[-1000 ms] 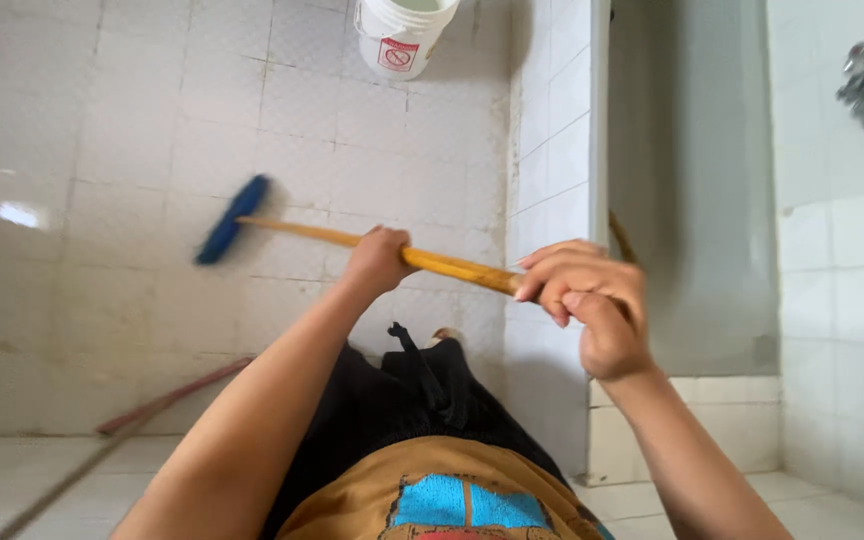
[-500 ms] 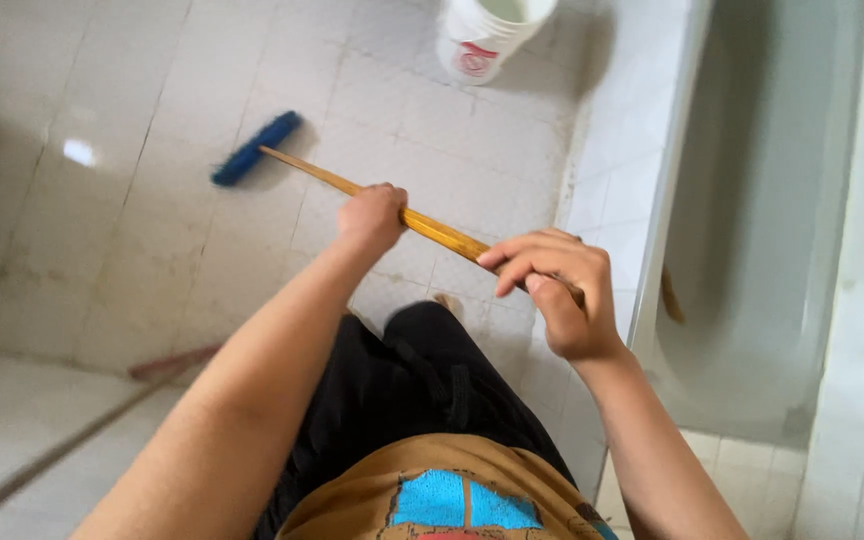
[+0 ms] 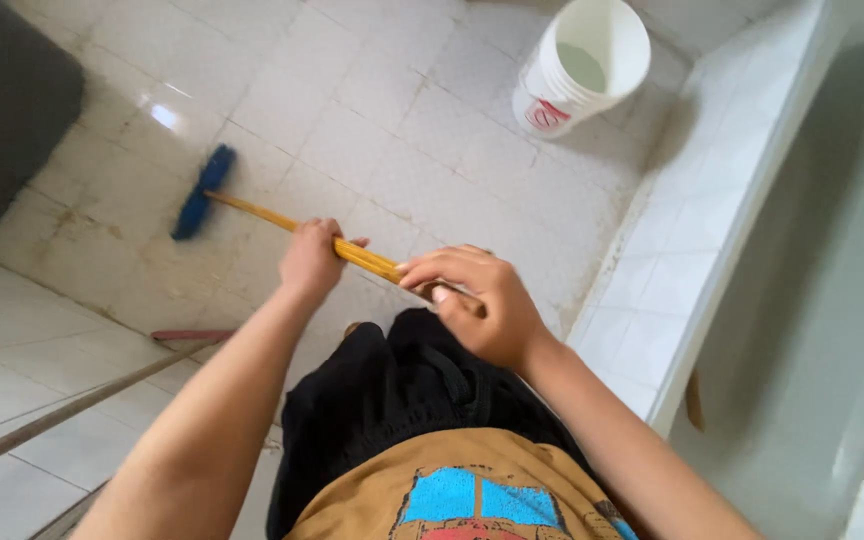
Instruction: Scrubbing a bathroom floor with a long-handled brush and water from a bucket.
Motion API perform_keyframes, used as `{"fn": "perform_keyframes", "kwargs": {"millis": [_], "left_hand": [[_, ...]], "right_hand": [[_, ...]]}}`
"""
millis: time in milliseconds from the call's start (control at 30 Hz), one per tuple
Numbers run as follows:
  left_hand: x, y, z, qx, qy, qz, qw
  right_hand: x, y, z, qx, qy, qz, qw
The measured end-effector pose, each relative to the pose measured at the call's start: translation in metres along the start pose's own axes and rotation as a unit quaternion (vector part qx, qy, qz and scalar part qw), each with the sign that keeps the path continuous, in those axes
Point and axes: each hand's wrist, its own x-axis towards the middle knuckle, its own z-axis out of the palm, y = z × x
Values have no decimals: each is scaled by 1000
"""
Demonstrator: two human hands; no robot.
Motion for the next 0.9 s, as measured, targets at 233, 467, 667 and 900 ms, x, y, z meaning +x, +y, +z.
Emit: {"fn": "perform_keyframes", "kwargs": {"millis": [233, 467, 667, 900], "left_hand": [[53, 84, 81, -49, 61, 50, 996], [61, 187, 36, -180, -43, 36, 982], [66, 161, 38, -153, 88, 68, 982], [81, 134, -20, -113, 95, -59, 987]], "right_hand": [[-1, 47, -61, 169, 277, 196, 925], [-13, 77, -165, 346, 315, 24, 883], [16, 77, -158, 407, 247, -19, 879], [96, 67, -149, 371, 114, -39, 921]]}}
